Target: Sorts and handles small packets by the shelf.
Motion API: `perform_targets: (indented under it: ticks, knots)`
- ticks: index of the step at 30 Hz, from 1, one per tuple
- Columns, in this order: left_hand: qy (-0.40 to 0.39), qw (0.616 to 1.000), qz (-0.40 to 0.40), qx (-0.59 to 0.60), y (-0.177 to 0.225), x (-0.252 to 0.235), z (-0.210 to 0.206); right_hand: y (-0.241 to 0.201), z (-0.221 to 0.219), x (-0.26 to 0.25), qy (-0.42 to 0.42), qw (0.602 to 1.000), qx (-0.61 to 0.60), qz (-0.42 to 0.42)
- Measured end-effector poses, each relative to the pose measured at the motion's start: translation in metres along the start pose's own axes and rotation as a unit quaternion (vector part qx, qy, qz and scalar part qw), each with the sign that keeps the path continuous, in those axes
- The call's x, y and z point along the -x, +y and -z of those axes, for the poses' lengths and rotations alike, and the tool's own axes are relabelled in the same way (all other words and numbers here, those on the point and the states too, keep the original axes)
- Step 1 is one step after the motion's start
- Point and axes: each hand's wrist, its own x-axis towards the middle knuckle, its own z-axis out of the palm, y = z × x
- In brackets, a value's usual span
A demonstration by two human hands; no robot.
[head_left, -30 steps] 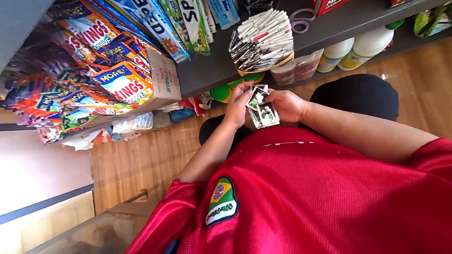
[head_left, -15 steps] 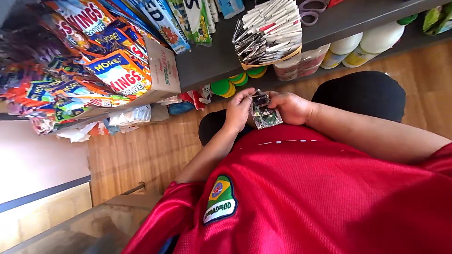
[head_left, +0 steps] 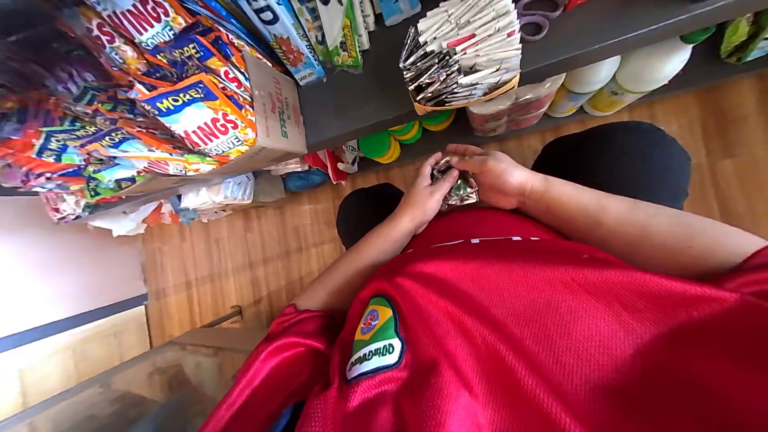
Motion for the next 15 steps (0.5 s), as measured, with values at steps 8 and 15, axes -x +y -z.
perform_targets:
  ticks: [8,15]
  knots:
    - [0.014,0.968,0.058,0.245,-0.011,-0.018,0.004,-0.005,0.004,0.001,-0.012,0.995,0.088,0.048]
    - [0.036,0.926,0.022,0.375,-0.023,-0.038,0.010,-0.005,0.017,-0.006,0.038,0.941,0.274,0.196]
